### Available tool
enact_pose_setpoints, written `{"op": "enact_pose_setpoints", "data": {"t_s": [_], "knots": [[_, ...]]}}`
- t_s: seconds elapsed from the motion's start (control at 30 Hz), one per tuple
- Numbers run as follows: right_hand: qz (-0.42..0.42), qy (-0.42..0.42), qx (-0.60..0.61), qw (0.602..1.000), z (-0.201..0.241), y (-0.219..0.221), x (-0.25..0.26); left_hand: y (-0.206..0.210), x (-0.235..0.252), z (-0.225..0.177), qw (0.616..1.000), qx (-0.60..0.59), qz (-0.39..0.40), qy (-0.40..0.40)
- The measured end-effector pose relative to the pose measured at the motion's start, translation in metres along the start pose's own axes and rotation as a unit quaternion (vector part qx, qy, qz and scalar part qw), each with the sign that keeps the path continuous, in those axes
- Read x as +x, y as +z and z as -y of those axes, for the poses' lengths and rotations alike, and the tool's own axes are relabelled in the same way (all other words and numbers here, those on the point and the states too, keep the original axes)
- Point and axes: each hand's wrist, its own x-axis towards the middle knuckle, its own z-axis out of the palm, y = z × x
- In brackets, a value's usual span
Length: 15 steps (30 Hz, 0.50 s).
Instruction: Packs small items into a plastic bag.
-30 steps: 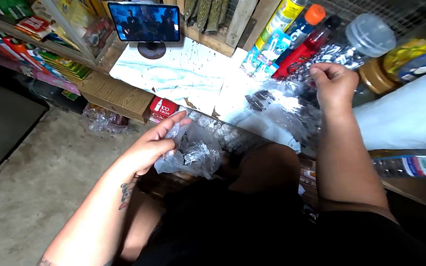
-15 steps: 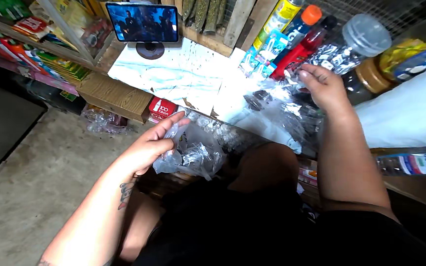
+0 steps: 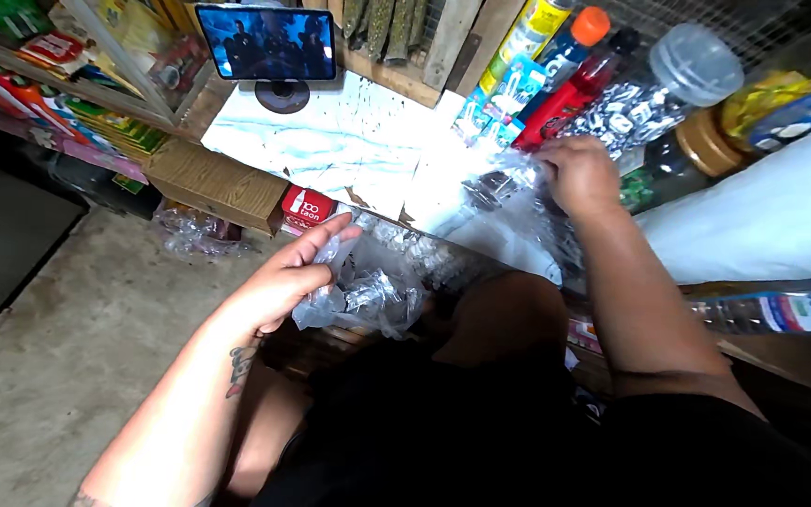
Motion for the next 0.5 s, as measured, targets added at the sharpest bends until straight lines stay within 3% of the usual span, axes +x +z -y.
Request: {"op": "enact_pose_setpoints", "data": {"t_s": [0.17, 0.23, 0.33, 0.37, 0.43, 0.5], "knots": [[-0.034, 0.105, 0.143, 0.984, -0.006, -0.034, -0.001, -0.003, -0.003, 0.003, 1.000, -0.005, 0.008, 0.011], [-0.066, 0.137, 0.203, 0.967, -0.010, -0.049, -0.001, 0.005, -0.008, -0.011, 1.000, -0.002, -0.023, -0.001], [-0.117, 0.129, 0.299, 0.938, -0.011, -0.070, -0.003, 0.048, -0.013, -0.086, 0.960, 0.098, -0.178, -0.194], [-0.132, 0.119, 0.322, 0.930, -0.010, -0.077, -0.004, 0.040, -0.013, -0.076, 0.972, 0.069, -0.150, -0.170], [-0.151, 0.099, 0.347, 0.920, -0.006, -0.087, -0.004, 0.004, -0.004, -0.012, 1.000, -0.006, -0.016, -0.014], [-0.161, 0.088, 0.359, 0.915, -0.002, -0.092, -0.003, -0.006, 0.003, 0.001, 1.000, -0.014, 0.024, 0.005]]}}
